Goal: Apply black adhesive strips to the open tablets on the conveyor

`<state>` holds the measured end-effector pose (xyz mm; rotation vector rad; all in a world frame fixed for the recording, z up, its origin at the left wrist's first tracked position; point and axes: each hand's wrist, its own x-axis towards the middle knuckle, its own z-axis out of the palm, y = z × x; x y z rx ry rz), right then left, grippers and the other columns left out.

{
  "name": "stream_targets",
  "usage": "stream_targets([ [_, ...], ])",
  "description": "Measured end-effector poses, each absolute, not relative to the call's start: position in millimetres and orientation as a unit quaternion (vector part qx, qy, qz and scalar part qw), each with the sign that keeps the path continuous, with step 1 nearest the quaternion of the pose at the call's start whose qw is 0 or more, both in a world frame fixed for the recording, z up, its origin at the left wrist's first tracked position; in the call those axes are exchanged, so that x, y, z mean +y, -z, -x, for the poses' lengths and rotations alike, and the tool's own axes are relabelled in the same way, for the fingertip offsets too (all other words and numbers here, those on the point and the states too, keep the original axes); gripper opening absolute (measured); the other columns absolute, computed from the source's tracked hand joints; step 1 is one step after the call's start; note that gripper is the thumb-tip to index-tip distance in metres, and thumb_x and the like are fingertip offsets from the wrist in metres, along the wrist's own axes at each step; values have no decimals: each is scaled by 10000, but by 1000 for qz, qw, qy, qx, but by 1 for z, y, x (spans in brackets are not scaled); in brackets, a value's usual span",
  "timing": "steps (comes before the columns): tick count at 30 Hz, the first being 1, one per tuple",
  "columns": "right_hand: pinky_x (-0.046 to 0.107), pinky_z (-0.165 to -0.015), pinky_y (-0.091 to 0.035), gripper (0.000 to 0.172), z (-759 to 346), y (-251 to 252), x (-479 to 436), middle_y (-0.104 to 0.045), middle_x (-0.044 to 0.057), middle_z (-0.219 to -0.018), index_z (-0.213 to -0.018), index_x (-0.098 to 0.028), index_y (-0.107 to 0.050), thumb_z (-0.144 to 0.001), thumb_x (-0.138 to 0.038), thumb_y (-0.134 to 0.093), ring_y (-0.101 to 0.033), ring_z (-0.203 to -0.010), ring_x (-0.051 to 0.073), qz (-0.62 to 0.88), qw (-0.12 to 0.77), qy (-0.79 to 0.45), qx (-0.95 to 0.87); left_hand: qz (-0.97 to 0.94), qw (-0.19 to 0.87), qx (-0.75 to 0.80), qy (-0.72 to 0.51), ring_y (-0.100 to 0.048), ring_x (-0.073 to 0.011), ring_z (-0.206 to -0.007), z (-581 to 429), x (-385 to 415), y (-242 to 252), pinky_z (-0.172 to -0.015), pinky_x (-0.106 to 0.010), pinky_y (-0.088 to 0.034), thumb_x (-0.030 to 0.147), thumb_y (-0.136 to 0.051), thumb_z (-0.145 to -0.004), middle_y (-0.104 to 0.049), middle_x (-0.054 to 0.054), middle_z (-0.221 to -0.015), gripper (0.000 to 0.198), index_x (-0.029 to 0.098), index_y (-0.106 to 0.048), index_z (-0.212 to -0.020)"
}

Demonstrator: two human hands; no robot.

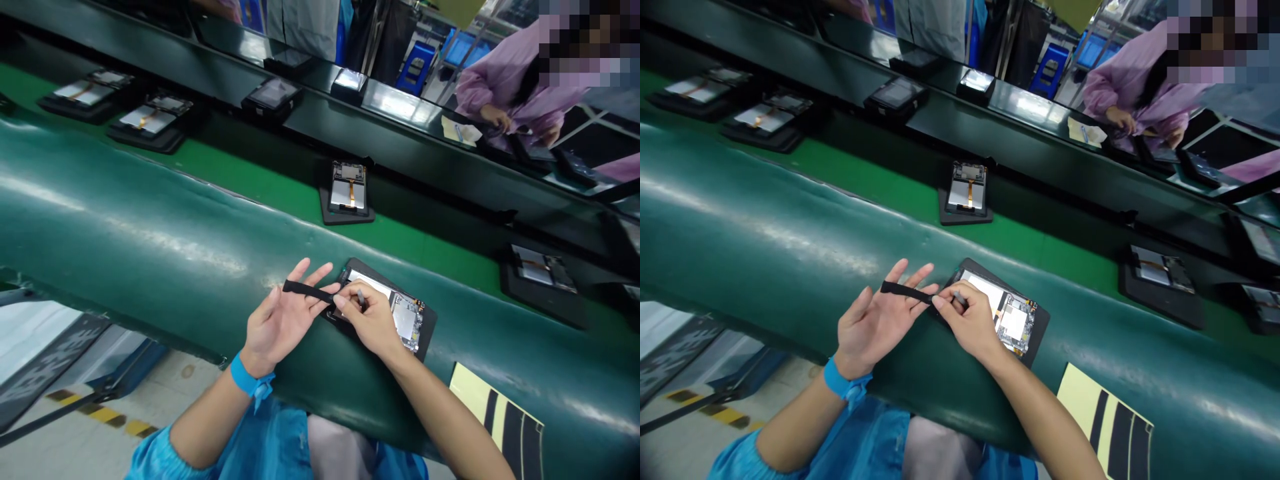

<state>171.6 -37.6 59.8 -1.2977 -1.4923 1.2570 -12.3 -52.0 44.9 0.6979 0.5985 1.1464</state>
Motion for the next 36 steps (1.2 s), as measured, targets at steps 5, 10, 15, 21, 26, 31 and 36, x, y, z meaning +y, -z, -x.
stream_targets([
  [5,263,-555,-369,280,-173,-59,-38,-548,-20,-690,-730,-209,-618,-910,-423,-640,-414,-575,112,525,382,-467,-600,-322,729,289,-530,-538,-345,-1370,12,-52,-44,-1186,-590,-350,662,-290,-974,-435,-87,-1596,691,334,-259,-1581],
  [10,259,-552,-387,244,-173,-59,-37,-560,-16,-748,-852,-212,-659,-918,-444,-617,-437,-586,112,526,396,-478,-582,-288,737,263,-553,-558,-323,-1354,13,-52,-41,-1204,-572,-334,613,-296,-990,-461,-75,-1581,624,335,-331,-1548],
  [15,262,-532,-412,253,-168,-57,-36,-562,-9,-814,-966,-224,-699,-886,-461,-664,-425,-551,98,516,402,-492,-574,-268,743,247,-561,-582,-302,-1332,12,-51,-43,-1204,-561,-346,563,-282,-1009,-484,-72,-1566,584,328,-348,-1539],
  [21,265,-524,-385,184,-166,-58,-33,-587,3,-856,-863,-226,-698,-875,-410,-699,-395,-552,89,507,420,-465,-592,-343,713,311,-526,-522,-346,-1385,10,-51,-45,-1172,-591,-382,678,-226,-982,-366,-72,-1640,704,352,-188,-1605],
  [26,270,-546,-396,127,-167,-58,-34,-570,10,-877,-843,-236,-723,-875,-358,-709,-421,-587,98,504,438,-439,-602,-354,712,311,-521,-510,-362,-1393,10,-51,-42,-1160,-609,-390,702,-240,-974,-359,-62,-1644,708,362,-220,-1595],
  [31,262,-546,-404,67,-167,-60,-36,-569,6,-878,-868,-246,-741,-883,-300,-705,-429,-601,100,500,447,-408,-619,-320,728,279,-539,-527,-355,-1379,10,-52,-42,-1172,-611,-372,637,-295,-992,-389,-44,-1630,620,366,-335,-1548],
  [36,260,-545,-413,85,-166,-60,-37,-576,9,-866,-843,-242,-731,-890,-301,-692,-451,-617,110,509,443,-395,-624,-331,724,284,-535,-514,-369,-1387,9,-52,-42,-1169,-633,-359,665,-305,-984,-368,-37,-1640,628,383,-340,-1544],
])
